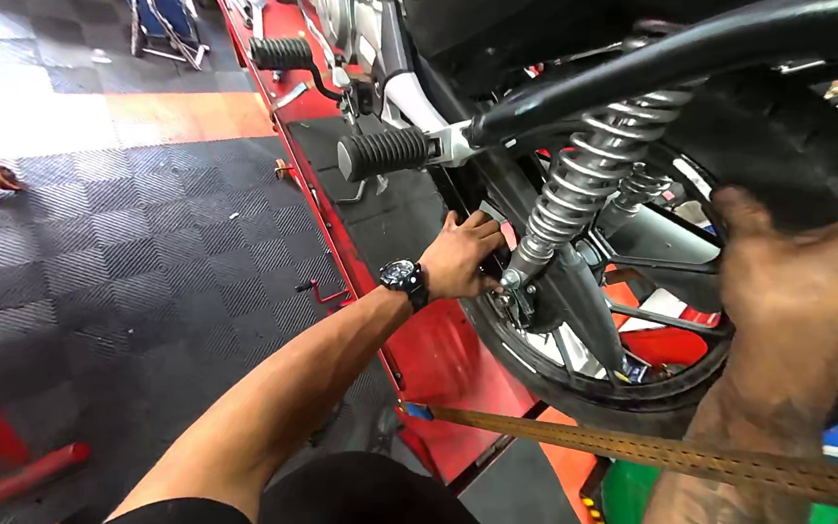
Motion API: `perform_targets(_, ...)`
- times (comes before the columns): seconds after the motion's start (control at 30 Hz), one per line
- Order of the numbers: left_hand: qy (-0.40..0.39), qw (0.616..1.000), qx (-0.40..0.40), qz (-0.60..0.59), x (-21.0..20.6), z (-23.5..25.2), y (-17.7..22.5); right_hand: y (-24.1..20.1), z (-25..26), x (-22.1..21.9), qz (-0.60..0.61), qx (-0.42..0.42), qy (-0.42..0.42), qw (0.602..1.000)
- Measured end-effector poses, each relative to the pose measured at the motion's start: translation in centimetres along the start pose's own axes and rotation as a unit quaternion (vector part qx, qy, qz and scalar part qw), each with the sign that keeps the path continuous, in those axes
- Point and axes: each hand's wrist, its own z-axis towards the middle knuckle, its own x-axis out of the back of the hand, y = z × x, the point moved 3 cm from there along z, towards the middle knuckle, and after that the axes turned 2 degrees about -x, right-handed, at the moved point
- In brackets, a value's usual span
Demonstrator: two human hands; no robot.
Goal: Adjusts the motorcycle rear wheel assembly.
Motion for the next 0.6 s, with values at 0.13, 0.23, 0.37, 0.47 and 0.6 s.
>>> perform_targets(0.13,0.076,0.995,0.041,-0.051,-0.4,-2.7,1.3,-1.3,-0.8,0.9,-0.023,0.022,0.033,0.999)
perform_targets(0.23,0.193,0.963,0.161,-0.096,-1.4,-5.5,4.9,-1.7,-1.4,1.4,-0.031,0.05,0.065,0.996)
perform_targets(0.37,0.109,0.935,0.316,-0.12,-2.5,-6.1,8.4,-1.8,-1.5,1.7,-0.022,0.051,0.059,0.997)
perform_targets(0.47,0.002,0.937,0.339,-0.088,-2.5,-5.0,9.1,-1.5,-1.5,1.7,-0.01,0.069,0.071,0.995)
perform_targets(0.6,-0.145,0.914,0.376,-0.044,0.2,-2.9,9.7,-1.4,-1.6,1.6,-0.009,0.087,0.085,0.992)
